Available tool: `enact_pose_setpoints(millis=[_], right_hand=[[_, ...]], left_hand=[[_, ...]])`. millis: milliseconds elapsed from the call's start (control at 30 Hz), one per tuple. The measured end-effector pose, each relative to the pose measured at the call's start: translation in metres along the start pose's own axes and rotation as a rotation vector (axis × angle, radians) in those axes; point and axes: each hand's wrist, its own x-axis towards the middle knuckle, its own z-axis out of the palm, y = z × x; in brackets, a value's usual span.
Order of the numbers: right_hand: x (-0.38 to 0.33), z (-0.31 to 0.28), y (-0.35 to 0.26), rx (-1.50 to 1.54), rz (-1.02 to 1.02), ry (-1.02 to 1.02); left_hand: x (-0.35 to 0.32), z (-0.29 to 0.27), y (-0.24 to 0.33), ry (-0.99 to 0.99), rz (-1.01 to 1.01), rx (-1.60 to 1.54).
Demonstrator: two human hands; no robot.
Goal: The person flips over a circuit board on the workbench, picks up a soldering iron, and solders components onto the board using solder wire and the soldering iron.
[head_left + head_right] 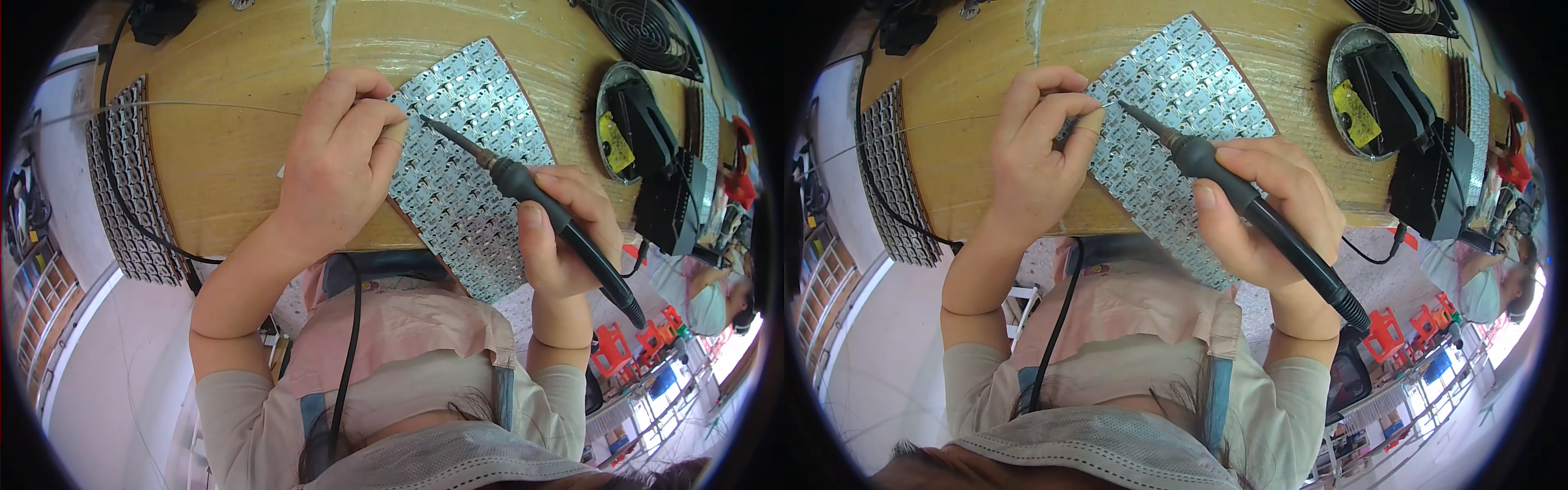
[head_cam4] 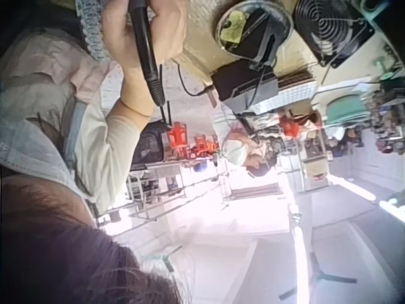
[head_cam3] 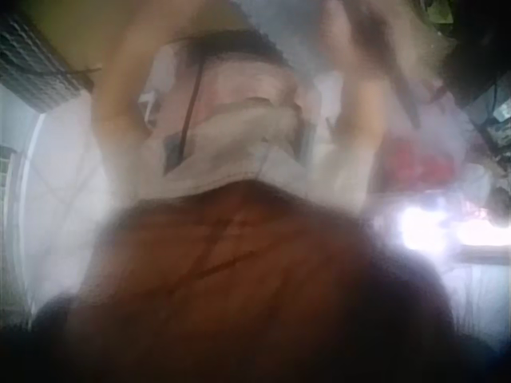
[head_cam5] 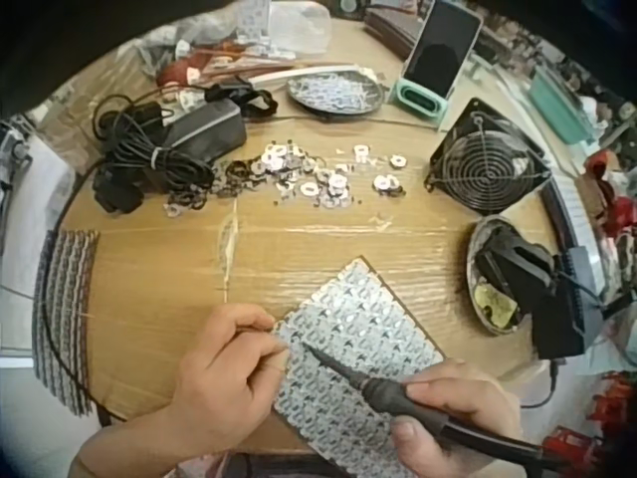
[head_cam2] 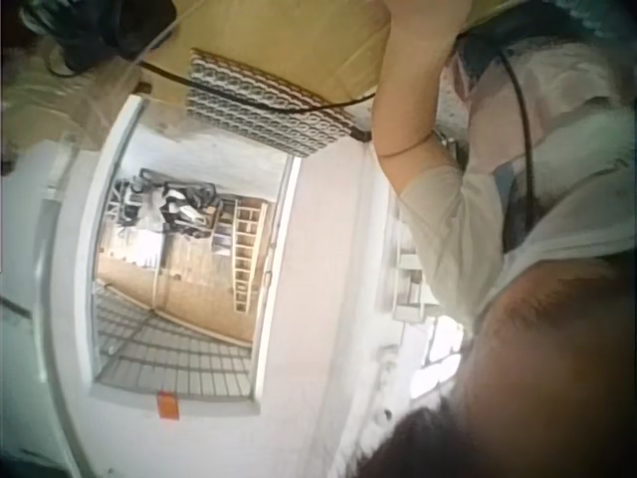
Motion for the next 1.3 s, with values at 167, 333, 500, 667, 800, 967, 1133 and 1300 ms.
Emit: enact_pose_setpoints(millis=[167,333,500,667,800,967,1133,1300], right_hand=[[0.001,0.001,-0.003,0.037,0.051,-0.051],[0.007,0.007,0.002,0.04,-0.006,-0.002],[0.01,0.007,0.0,0.003,-0.038,-0.049],[0.006,0.002,-0.001,0.003,-0.008,-0.021],[0.007,-0.007,-0.003,-0.027,-0.031,-0.01],[0.013,0.0,-0.003,-0.039,0.02,-0.004],[0.02,0.007,0.0,-0.013,-0.001,-0.025],[0.023,0.011,0.002,-0.019,-0.003,-0.022]], left_hand=[[0.002,-0.001,-0.001,0.033,0.006,0.0],[0.004,-0.001,0.0,0.007,-0.017,0.008],[0.006,-0.002,0.0,0.02,-0.01,-0.028],[0.009,-0.016,0.004,0.024,-0.051,-0.033],[0.018,-0.032,0.003,0.023,0.077,0.201],[0.021,-0.027,-0.005,-0.039,-0.082,-0.024],[0.012,-0.022,-0.01,0.012,-0.129,-0.045],[0.014,-0.02,-0.011,-0.015,-0.126,-0.041]])
